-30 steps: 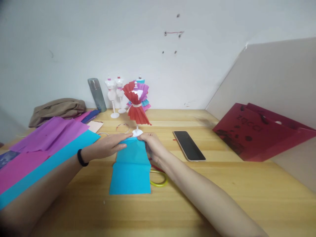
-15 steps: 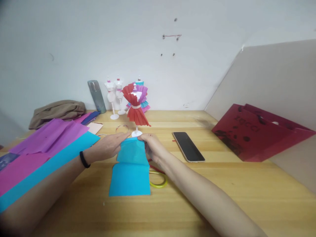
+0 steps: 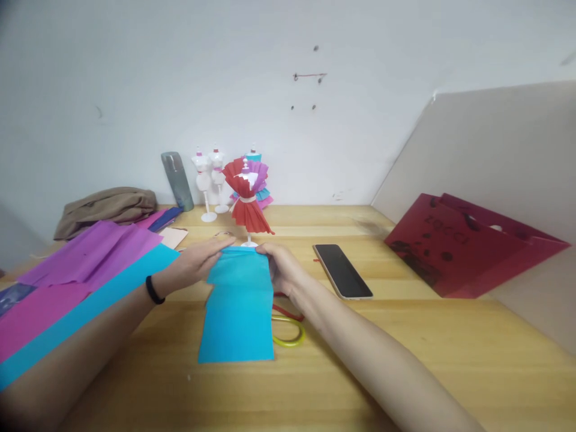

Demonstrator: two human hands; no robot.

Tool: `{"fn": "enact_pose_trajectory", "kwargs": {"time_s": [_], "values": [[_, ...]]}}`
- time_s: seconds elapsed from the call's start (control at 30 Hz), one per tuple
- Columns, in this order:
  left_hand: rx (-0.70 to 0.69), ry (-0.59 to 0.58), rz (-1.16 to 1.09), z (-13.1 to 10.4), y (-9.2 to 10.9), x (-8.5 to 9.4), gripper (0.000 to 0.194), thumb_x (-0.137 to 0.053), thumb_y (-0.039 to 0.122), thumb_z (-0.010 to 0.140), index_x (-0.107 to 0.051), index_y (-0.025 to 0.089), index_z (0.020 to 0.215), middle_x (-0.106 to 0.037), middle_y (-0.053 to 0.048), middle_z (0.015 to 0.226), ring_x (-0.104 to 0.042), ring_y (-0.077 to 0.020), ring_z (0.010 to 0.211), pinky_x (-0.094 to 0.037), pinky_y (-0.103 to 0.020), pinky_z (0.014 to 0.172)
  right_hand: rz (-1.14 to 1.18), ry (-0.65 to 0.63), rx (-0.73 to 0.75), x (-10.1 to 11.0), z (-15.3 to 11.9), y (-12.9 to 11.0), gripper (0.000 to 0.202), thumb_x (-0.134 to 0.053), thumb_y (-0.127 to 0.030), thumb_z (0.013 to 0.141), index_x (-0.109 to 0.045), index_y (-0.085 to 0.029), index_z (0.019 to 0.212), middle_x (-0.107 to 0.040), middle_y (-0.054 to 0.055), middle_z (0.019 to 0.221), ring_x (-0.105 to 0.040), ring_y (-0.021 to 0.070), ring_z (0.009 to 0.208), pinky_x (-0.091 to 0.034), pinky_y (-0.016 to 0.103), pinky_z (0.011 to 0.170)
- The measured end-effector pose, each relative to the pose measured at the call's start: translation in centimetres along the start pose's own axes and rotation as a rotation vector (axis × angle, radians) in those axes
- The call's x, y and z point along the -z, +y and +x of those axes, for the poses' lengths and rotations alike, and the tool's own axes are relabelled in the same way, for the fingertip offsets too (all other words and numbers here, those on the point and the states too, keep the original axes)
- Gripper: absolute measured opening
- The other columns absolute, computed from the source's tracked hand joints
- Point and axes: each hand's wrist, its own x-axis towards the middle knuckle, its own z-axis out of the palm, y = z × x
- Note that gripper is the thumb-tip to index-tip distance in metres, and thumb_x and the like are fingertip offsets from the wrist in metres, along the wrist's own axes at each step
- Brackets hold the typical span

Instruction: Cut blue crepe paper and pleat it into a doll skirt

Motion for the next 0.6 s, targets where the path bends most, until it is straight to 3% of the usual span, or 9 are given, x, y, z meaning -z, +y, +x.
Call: {"fn": "enact_pose_trajectory", "kwargs": {"time_s": [0.1, 0.2, 0.33, 0.6], "values": [[0.064, 0.133, -0.088, -0.08, -0.41, 0.19, 0.036, -0.042, 0.027, 0.096, -0.065, 0.016, 0.122, -0.07, -0.01, 0.119, -0.065, -0.0214, 0.112, -0.05, -0.035, 0.099, 0.054, 0.007, -0.053, -0.14, -0.25, -0.22, 0.009, -0.059, -0.02, 0.069, -0.064, -0.016, 0.076, -0.067, 0.004, 0.07, -0.06, 0.0184, 0.066, -0.048, 0.033, 0.074], [0.187, 0.225, -0.24, -0.17, -0.51, 0.38, 0.032, -0.052, 0.032, 0.091, -0.071, 0.017, 0.113, -0.071, -0.009, 0.116, -0.066, -0.0219, 0.11, -0.051, -0.034, 0.1, 0.068, -0.028, -0.041, -0.37, -0.46, -0.39, 0.015, -0.058, -0.02, 0.069, -0.066, -0.016, 0.081, -0.07, 0.006, 0.077, -0.063, 0.0197, 0.071, -0.048, 0.034, 0.08], [0.302, 0.265, -0.393, -0.18, -0.31, 0.54, 0.031, -0.061, 0.034, 0.085, -0.074, 0.017, 0.107, -0.072, -0.009, 0.113, -0.069, -0.0229, 0.105, -0.055, -0.033, 0.094, 0.074, -0.014, -0.068, -0.53, -0.54, -0.53, 0.016, -0.056, -0.02, 0.072, -0.068, -0.015, 0.083, -0.071, 0.006, 0.076, -0.064, 0.0194, 0.07, -0.048, 0.034, 0.079], [0.343, 0.355, -0.538, -0.12, -0.2, 0.75, 0.023, -0.07, 0.032, 0.078, -0.077, 0.017, 0.094, -0.076, -0.009, 0.099, -0.072, -0.0218, 0.092, -0.058, -0.032, 0.083, 0.078, -0.056, -0.07, -0.66, -0.8, -0.55, 0.019, -0.057, -0.02, 0.071, -0.069, -0.016, 0.086, -0.072, 0.006, 0.076, -0.065, 0.0203, 0.071, -0.049, 0.035, 0.08]]}}
